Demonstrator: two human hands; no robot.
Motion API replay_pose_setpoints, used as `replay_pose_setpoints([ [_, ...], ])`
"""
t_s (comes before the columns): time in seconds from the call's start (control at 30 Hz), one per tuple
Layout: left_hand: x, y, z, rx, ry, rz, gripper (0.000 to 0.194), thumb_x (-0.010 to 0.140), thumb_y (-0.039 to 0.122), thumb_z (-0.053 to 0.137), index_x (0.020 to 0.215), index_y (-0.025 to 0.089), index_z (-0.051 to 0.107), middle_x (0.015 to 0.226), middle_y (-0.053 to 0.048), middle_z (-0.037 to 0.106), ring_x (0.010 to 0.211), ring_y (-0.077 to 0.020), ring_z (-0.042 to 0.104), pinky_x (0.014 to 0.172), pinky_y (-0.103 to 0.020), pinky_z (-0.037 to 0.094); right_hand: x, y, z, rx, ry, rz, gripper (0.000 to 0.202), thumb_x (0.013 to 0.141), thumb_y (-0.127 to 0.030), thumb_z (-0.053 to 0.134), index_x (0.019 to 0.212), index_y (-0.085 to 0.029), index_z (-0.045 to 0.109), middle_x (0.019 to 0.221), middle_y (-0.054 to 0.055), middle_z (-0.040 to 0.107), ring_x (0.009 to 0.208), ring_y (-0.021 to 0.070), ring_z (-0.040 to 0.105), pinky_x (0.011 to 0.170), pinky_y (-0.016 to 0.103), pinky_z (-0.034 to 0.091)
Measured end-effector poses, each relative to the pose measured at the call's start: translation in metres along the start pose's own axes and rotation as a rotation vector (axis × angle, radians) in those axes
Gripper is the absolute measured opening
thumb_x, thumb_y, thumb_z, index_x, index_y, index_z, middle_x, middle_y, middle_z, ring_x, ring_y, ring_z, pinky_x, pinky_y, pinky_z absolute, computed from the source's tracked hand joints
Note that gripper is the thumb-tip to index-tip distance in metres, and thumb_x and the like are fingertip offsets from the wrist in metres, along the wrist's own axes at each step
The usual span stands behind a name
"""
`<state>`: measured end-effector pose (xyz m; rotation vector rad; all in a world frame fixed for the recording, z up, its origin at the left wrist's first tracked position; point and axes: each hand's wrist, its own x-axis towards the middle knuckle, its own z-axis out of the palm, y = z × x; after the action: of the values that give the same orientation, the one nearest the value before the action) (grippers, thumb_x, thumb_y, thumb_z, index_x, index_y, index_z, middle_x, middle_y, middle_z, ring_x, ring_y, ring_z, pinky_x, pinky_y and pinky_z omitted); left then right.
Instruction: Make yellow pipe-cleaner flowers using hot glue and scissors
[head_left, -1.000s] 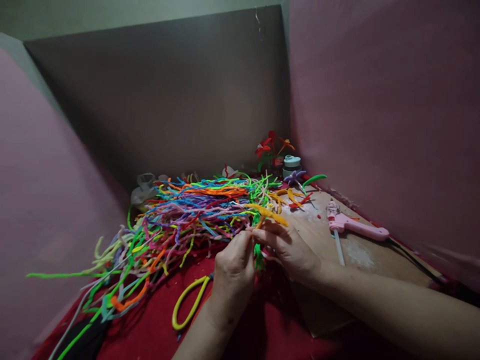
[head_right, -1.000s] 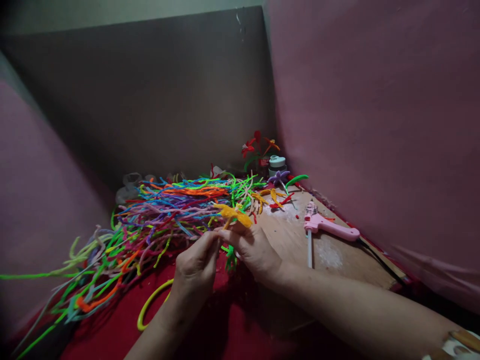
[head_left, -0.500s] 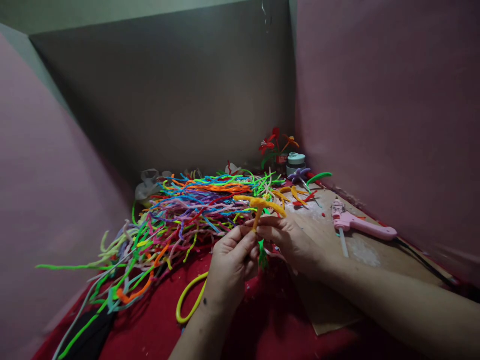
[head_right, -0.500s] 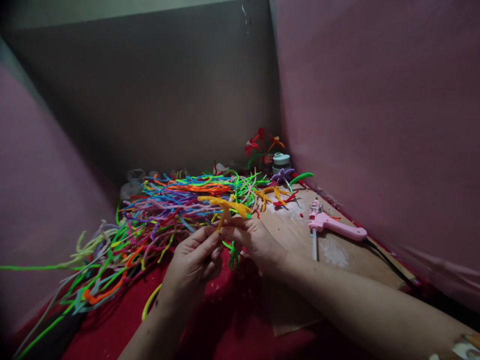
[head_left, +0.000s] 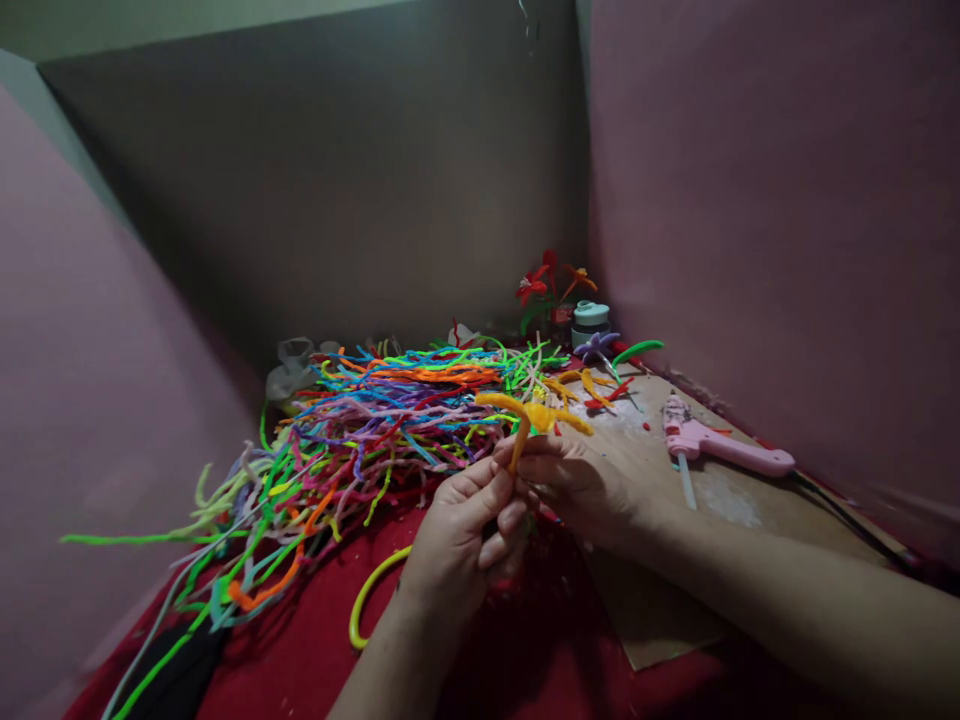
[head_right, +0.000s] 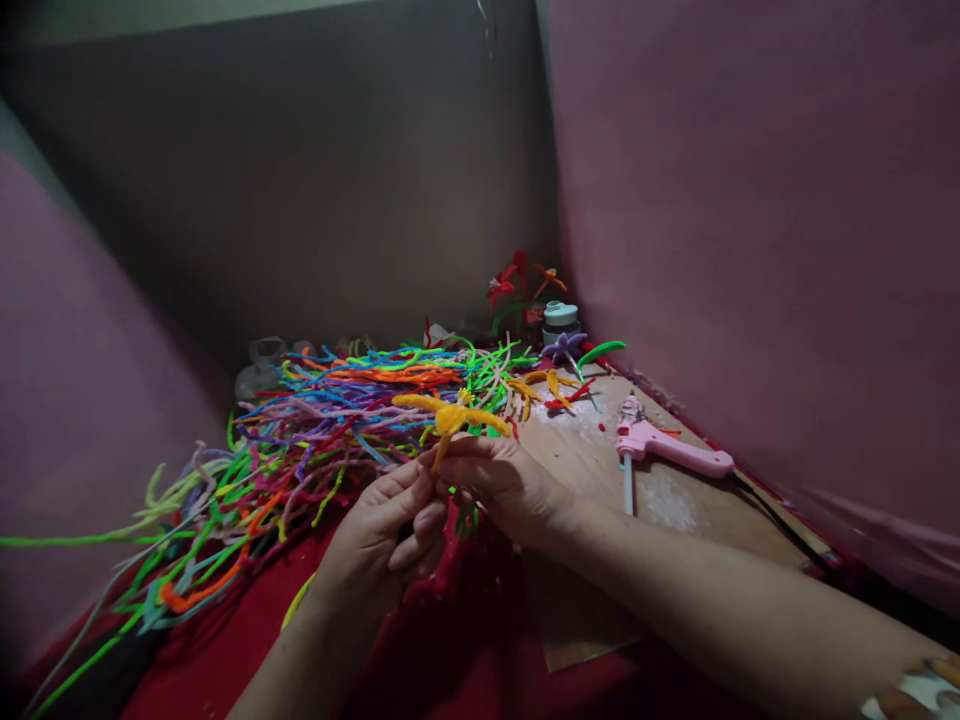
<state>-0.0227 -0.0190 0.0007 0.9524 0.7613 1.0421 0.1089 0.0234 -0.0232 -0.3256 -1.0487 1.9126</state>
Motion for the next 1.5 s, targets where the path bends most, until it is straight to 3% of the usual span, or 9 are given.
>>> replay_pose_setpoints([
  [0.1, 0.000, -0.005, 0.000, 0.369, 0.132, 0.171, 0.022, 0.086, 0.034, 0.051, 0.096, 0.016, 0.060, 0.053, 0.006, 0.045, 0.035, -0.0028, 0.032, 0.035, -0.015, 0.029, 0.000, 0.002, -0.001, -0.022, 0.080, -0.025, 0.008, 0.067, -0.022, 0.068, 0.074, -0.021, 0.071, 0.068, -0.001, 0.062, 0.055, 0.0093, 0.048, 0.053, 0.025, 0.035],
  [0.2, 0.001, -0.015, -0.001, 0.943, 0.308, 0.552, 0.017, 0.087, 0.025, 0.050, 0.097, 0.017, 0.060, 0.077, -0.002, 0.063, 0.066, -0.0115, 0.060, 0.062, -0.022, 0.047, 0.000, 0.004, -0.001, -0.007, 0.139, -0.028, 0.007, 0.068, -0.022, 0.067, 0.075, -0.022, 0.070, 0.071, 0.000, 0.063, 0.060, 0.0116, 0.050, 0.056, 0.027, 0.037],
  [0.3, 0.003, -0.024, -0.005, 1.417, 0.438, 0.856, 0.019, 0.086, 0.017, 0.047, 0.103, 0.014, 0.056, 0.090, -0.008, 0.066, 0.081, -0.0168, 0.063, 0.072, -0.026, 0.047, -0.002, 0.005, -0.001, -0.008, 0.185, 0.001, 0.008, 0.070, -0.025, 0.067, 0.077, -0.023, 0.070, 0.072, 0.000, 0.062, 0.061, 0.0120, 0.050, 0.054, 0.026, 0.035],
  [0.4, 0.003, -0.026, -0.008, 1.644, 0.472, 0.930, 0.014, 0.086, 0.013, 0.044, 0.089, 0.014, 0.058, 0.072, -0.005, 0.062, 0.065, -0.0150, 0.061, 0.060, -0.023, 0.045, -0.006, 0.005, 0.001, -0.045, 0.211, -0.006, 0.006, 0.069, -0.025, 0.070, 0.075, -0.023, 0.069, 0.064, -0.003, 0.057, 0.055, 0.0094, 0.043, 0.050, 0.023, 0.030],
  [0.53, 0.000, -0.020, -0.006, 1.406, 0.396, 0.837, 0.016, 0.087, 0.013, 0.043, 0.081, 0.016, 0.058, 0.065, 0.000, 0.056, 0.058, -0.0099, 0.056, 0.057, -0.019, 0.041, -0.008, 0.000, 0.006, -0.053, 0.156, -0.033, 0.009, 0.068, -0.027, 0.073, 0.075, -0.023, 0.069, 0.065, -0.004, 0.056, 0.055, 0.0088, 0.041, 0.056, 0.024, 0.035],
  [0.87, -0.001, -0.004, 0.008, 0.340, 0.347, 0.177, 0.019, 0.075, 0.032, 0.062, 0.067, 0.016, 0.057, 0.045, 0.008, 0.040, 0.035, -0.0017, 0.028, 0.034, -0.014, 0.021, -0.006, 0.002, 0.000, -0.092, 0.055, -0.013, 0.017, 0.075, -0.023, 0.068, 0.091, -0.022, 0.071, 0.072, -0.001, 0.064, 0.058, 0.0091, 0.049, 0.063, 0.025, 0.042],
  [1.17, -0.002, -0.002, 0.002, -0.036, 0.051, 0.015, 0.016, 0.079, 0.032, 0.061, 0.080, 0.016, 0.057, 0.045, 0.008, 0.044, 0.027, 0.0003, 0.020, 0.028, -0.013, 0.022, -0.004, 0.001, 0.000, 0.052, 0.034, 0.014, 0.021, 0.064, -0.027, 0.076, 0.083, -0.019, 0.072, 0.071, 0.000, 0.065, 0.060, 0.0105, 0.056, 0.059, 0.024, 0.044],
  [1.33, -0.002, 0.000, 0.002, 0.021, -0.012, 0.016, 0.020, 0.080, 0.036, 0.059, 0.086, 0.018, 0.056, 0.048, 0.009, 0.044, 0.027, -0.0004, 0.020, 0.028, -0.014, 0.023, -0.006, 0.000, 0.002, 0.059, 0.088, -0.022, 0.015, 0.062, -0.023, 0.076, 0.076, -0.018, 0.073, 0.069, 0.000, 0.065, 0.060, 0.0097, 0.051, 0.060, 0.024, 0.041],
  [1.5, -0.004, -0.004, 0.007, 0.608, 0.214, 0.271, 0.014, 0.081, 0.031, 0.058, 0.082, 0.016, 0.059, 0.052, 0.006, 0.048, 0.039, -0.0046, 0.041, 0.039, -0.016, 0.033, -0.006, -0.003, 0.005, 0.082, 0.128, -0.042, 0.011, 0.062, -0.021, 0.075, 0.074, -0.020, 0.073, 0.072, -0.001, 0.066, 0.064, 0.0112, 0.053, 0.060, 0.024, 0.039],
])
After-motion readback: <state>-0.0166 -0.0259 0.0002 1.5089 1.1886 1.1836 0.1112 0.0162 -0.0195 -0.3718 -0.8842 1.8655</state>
